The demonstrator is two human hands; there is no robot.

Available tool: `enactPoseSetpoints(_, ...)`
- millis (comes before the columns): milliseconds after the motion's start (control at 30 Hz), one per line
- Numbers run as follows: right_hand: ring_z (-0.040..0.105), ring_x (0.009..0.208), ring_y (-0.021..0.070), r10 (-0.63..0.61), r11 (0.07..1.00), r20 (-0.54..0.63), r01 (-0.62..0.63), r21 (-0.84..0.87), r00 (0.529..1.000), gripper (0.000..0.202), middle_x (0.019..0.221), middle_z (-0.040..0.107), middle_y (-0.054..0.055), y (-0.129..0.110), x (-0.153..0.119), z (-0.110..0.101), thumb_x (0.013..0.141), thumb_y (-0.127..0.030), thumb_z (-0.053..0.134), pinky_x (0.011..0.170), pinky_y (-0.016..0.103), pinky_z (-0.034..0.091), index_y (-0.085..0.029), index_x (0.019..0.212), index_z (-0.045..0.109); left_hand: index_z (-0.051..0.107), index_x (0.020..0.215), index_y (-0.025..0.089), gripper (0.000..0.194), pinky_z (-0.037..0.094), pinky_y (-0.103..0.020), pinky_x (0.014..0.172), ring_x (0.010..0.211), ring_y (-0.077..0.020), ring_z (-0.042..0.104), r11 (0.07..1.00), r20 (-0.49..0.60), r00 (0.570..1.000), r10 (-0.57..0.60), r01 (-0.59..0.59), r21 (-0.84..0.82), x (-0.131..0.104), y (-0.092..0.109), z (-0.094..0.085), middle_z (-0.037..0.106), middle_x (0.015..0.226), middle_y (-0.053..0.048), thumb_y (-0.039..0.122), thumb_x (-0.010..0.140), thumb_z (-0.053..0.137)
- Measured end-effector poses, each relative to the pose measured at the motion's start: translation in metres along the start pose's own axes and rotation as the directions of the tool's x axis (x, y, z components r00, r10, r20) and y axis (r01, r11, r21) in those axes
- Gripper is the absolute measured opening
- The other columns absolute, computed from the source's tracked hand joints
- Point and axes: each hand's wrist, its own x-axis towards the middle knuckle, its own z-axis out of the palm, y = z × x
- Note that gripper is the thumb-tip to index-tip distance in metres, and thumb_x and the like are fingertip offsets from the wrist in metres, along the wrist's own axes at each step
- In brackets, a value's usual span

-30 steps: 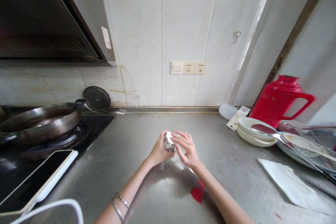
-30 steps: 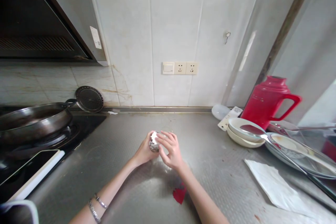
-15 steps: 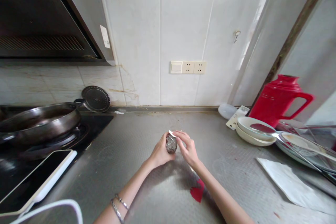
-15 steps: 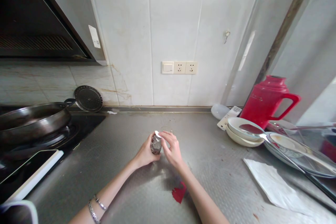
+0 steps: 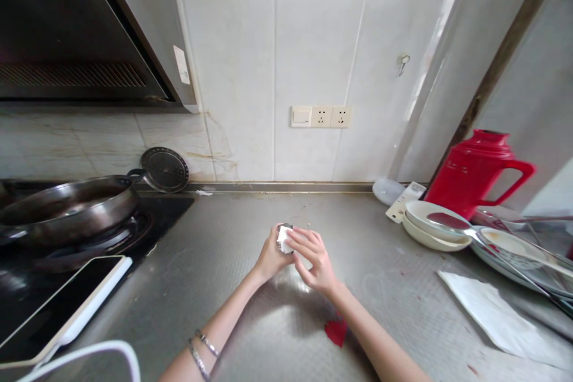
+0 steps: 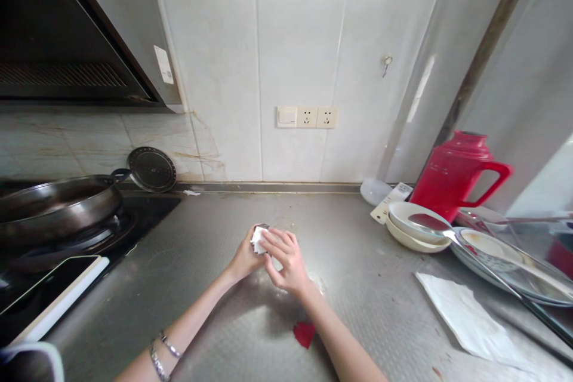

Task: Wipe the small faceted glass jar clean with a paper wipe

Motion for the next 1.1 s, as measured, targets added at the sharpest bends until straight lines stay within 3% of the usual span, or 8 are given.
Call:
enactPoseSetpoints(100, 0.052, 0.123, 0.0256, 0.027, 1.0, 0.012, -0.027, 0.016, 1.0, 0.043, 0.126, 0.062, 0.004, 0.001, 0.001, 0.001, 0.088, -0.017, 0.048, 0.097, 0.049, 0.041, -0.031, 0.127, 0.055, 0.041, 0.116, 0.017, 0.067, 0.05, -0.03, 0.076, 0.089, -0.0193, 0.063, 1.0, 0.005, 1.0, 0.007, -0.007, -0.03, 0.0, -0.002, 0.002, 0.064, 0.106, -0.009, 0.032, 0.062, 0.077)
enactPoseSetpoints(300, 0.056, 0.12, 0.0244, 0.223, 0.96, 0.008, -0.221, 0.173, 0.975, 0.038, 0.128, 0.061, 0.007, 0.008, -0.001, 0.006, 0.094, -0.026, 0.042, 0.104, 0.052, 0.04, -0.03, 0.13, 0.054, 0.039, 0.12, 0.018, 0.068, 0.05, -0.031, 0.083, 0.093, -0.0187, 0.064, 0.997, -0.028, 1.0, -0.004, 0.002, -0.073, 0.001, -0.002, 0.004, 0.064, 0.111, -0.008, 0.024, 0.062, 0.076)
enactPoseSetpoints(467, 0.051, 0.124, 0.0241, 0.274, 0.926, 0.032, -0.273, 0.262, 0.961, 0.041, 0.135, 0.055, 0.007, 0.002, -0.005, 0.013, 0.095, -0.028, 0.043, 0.103, 0.046, 0.044, -0.027, 0.135, 0.049, 0.039, 0.122, 0.019, 0.075, 0.049, -0.032, 0.086, 0.096, -0.0196, 0.063, 0.999, -0.069, 0.998, -0.011, 0.008, -0.042, 0.005, 0.0, -0.003, 0.063, 0.111, -0.008, 0.026, 0.059, 0.079)
enactPoseSetpoints(633, 0.04, 0.133, 0.0241, 0.186, 0.954, 0.033, -0.189, 0.231, 0.982, 0.048, 0.146, 0.04, 0.008, -0.006, -0.002, 0.01, 0.094, -0.022, 0.042, 0.107, 0.046, 0.04, -0.026, 0.141, 0.039, 0.039, 0.123, 0.018, 0.078, 0.048, -0.034, 0.087, 0.096, -0.0211, 0.062, 1.0, -0.065, 0.998, 0.009, -0.009, 0.007, 0.005, -0.004, -0.005, 0.062, 0.111, -0.01, 0.025, 0.057, 0.081)
enactPoseSetpoints(900, 0.041, 0.133, 0.026, -0.074, 0.995, 0.126, 0.065, 0.077, 0.989, 0.052, 0.139, 0.05, 0.009, -0.003, 0.0, 0.005, 0.089, -0.019, 0.046, 0.108, 0.054, 0.036, -0.025, 0.14, 0.041, 0.035, 0.129, 0.021, 0.076, 0.044, -0.041, 0.096, 0.108, -0.0269, 0.057, 0.945, 0.03, 0.992, 0.123, -0.127, 0.301, -0.001, -0.016, -0.013, 0.052, 0.123, -0.011, 0.033, 0.064, 0.073)
enactPoseSetpoints(1100, 0.047, 0.129, 0.0257, -0.006, 1.0, 0.073, 0.004, 0.026, 0.997, 0.051, 0.135, 0.054, 0.01, 0.0, 0.002, 0.003, 0.089, -0.016, 0.044, 0.106, 0.054, 0.038, -0.025, 0.139, 0.042, 0.047, 0.127, 0.024, 0.058, 0.045, -0.039, 0.093, 0.111, -0.0285, 0.052, 0.843, 0.136, 0.978, 0.156, -0.203, 0.497, -0.003, -0.006, -0.008, 0.051, 0.12, -0.009, 0.034, 0.073, 0.065)
